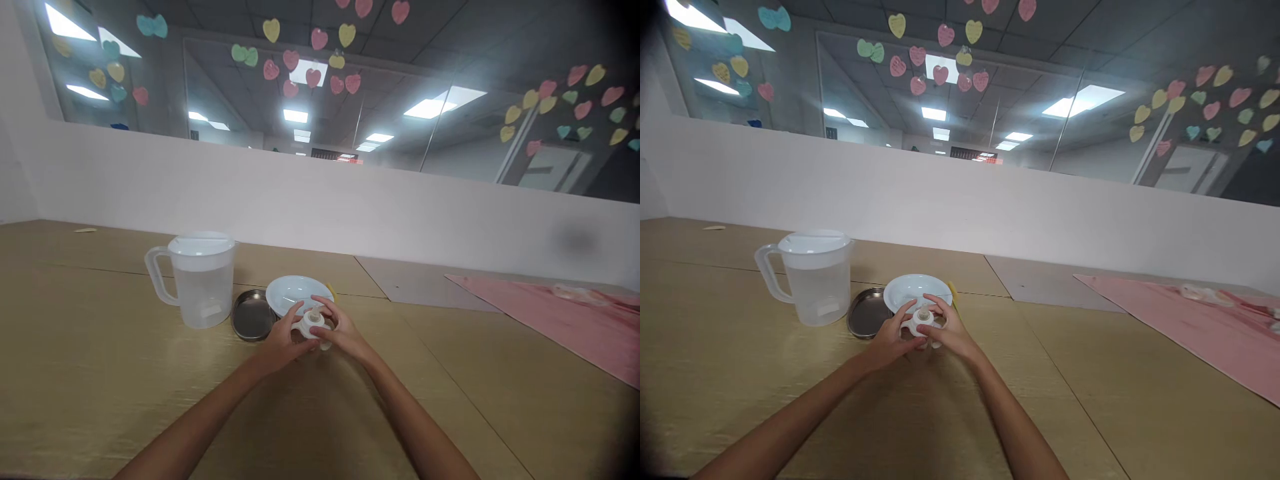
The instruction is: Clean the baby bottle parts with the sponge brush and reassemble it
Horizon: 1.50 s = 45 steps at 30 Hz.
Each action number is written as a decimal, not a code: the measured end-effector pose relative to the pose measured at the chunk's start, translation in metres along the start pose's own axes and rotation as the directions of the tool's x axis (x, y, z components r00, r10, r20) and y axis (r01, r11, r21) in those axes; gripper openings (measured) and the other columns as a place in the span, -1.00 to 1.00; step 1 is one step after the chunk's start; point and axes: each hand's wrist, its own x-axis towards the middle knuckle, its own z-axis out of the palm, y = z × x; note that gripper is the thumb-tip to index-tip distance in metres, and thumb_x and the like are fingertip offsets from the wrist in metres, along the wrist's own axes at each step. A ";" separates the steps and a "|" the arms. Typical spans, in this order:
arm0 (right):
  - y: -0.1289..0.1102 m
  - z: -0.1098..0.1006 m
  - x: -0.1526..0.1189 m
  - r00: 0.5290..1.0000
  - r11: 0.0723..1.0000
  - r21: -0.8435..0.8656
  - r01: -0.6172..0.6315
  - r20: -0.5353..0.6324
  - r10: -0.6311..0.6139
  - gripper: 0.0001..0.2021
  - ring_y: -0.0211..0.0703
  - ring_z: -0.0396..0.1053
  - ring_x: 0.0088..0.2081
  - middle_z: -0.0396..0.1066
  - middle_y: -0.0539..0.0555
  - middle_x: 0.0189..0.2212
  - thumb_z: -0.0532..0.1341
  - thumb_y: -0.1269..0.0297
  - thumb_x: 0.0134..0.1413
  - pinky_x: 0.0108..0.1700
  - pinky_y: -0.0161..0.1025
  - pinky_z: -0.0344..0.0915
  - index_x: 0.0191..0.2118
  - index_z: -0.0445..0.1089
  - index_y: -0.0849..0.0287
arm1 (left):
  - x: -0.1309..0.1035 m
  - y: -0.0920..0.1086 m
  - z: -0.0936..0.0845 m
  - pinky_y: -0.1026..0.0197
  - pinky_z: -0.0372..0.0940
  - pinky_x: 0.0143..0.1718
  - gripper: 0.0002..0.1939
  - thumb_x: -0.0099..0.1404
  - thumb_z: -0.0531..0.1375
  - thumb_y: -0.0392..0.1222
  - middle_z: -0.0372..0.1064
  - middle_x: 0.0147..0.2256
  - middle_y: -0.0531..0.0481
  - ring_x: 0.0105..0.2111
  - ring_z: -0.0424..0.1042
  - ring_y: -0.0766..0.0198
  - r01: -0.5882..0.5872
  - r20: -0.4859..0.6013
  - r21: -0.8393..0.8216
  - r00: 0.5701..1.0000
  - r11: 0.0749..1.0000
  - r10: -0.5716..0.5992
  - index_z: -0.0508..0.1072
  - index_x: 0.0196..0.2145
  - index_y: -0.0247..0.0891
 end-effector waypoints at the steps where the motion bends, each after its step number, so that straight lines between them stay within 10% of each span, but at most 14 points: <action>1: -0.001 -0.006 0.000 0.999 0.999 0.039 -0.013 0.045 0.011 -0.35 -0.14 0.33 -0.06 0.39 0.06 -0.12 0.34 0.22 -0.16 0.00 -0.14 0.26 0.12 0.18 0.03 | 0.000 0.000 0.000 0.06 0.22 -0.02 -0.13 0.09 0.25 0.08 0.30 0.05 -0.21 -0.05 0.37 0.06 0.007 0.001 0.008 1.000 1.000 -0.007 -0.05 0.24 -0.23; 7: 0.004 -0.028 0.004 0.998 0.989 0.141 0.039 -0.058 -0.031 -0.37 -0.11 0.29 -0.02 0.32 0.13 0.01 0.34 0.14 -0.15 0.08 -0.08 0.18 0.10 0.21 0.03 | 0.001 -0.004 0.003 0.00 0.12 0.06 -0.15 0.08 0.25 0.07 0.30 0.04 -0.24 0.05 0.27 0.00 -0.025 -0.116 0.132 0.992 0.991 0.041 0.02 0.22 -0.27; 16: 0.001 0.008 0.002 0.993 0.998 -0.054 -0.018 -0.121 0.011 -0.37 -0.05 0.31 -0.05 0.39 0.08 -0.13 0.41 0.17 -0.32 0.03 -0.09 0.22 0.00 0.31 0.09 | -0.001 -0.005 0.008 0.02 0.18 0.00 -0.31 0.10 0.24 0.01 0.33 0.00 -0.19 0.00 0.31 0.03 -0.060 -0.148 0.113 0.986 0.992 0.077 0.13 0.14 -0.22; 24: -0.017 0.004 0.007 0.980 0.933 0.356 0.044 -0.197 0.029 -0.64 -0.15 0.40 -0.26 0.40 0.09 -0.10 0.30 0.14 -0.18 -0.13 -0.17 0.30 -0.18 0.42 0.13 | -0.003 -0.001 0.008 -0.02 0.15 0.03 -0.24 0.04 0.27 0.04 0.32 0.01 -0.19 0.04 0.27 0.00 -0.002 -0.151 0.081 0.988 0.997 0.015 0.13 0.14 -0.23; 31: -0.054 0.002 0.046 0.972 0.915 0.389 0.107 -0.234 -0.014 -0.65 -0.28 0.38 -0.43 0.43 0.04 -0.27 0.32 0.22 -0.22 -0.24 -0.23 0.30 -0.21 0.42 0.17 | -0.001 -0.006 0.009 0.01 0.15 0.02 -0.24 0.04 0.27 0.03 0.35 -0.04 -0.18 -0.01 0.30 0.03 -0.019 -0.164 0.100 0.986 0.995 0.035 0.13 0.15 -0.23; 36: -0.065 -0.002 0.075 0.924 0.953 0.202 0.224 -0.356 -0.141 -0.59 -0.28 0.35 -0.46 0.42 0.02 -0.35 0.31 0.14 -0.19 -0.28 -0.22 0.32 -0.16 0.37 0.19 | -0.001 -0.006 0.010 0.04 0.13 0.03 -0.21 0.04 0.27 0.03 0.35 -0.03 -0.16 0.00 0.29 0.05 -0.011 -0.162 0.081 0.987 0.997 0.024 0.09 0.17 -0.21; 45: 0.000 -0.005 0.094 0.937 0.901 -0.400 0.167 -0.220 -0.271 -0.58 -0.18 0.35 -0.24 0.41 0.12 -0.15 0.20 0.29 -0.05 -0.16 -0.18 0.29 0.01 0.33 0.17 | -0.004 -0.001 0.009 0.04 0.10 0.06 -0.19 0.07 0.26 0.04 0.34 -0.02 -0.15 0.02 0.27 0.06 -0.020 -0.163 0.088 0.986 0.996 0.034 0.03 0.20 -0.18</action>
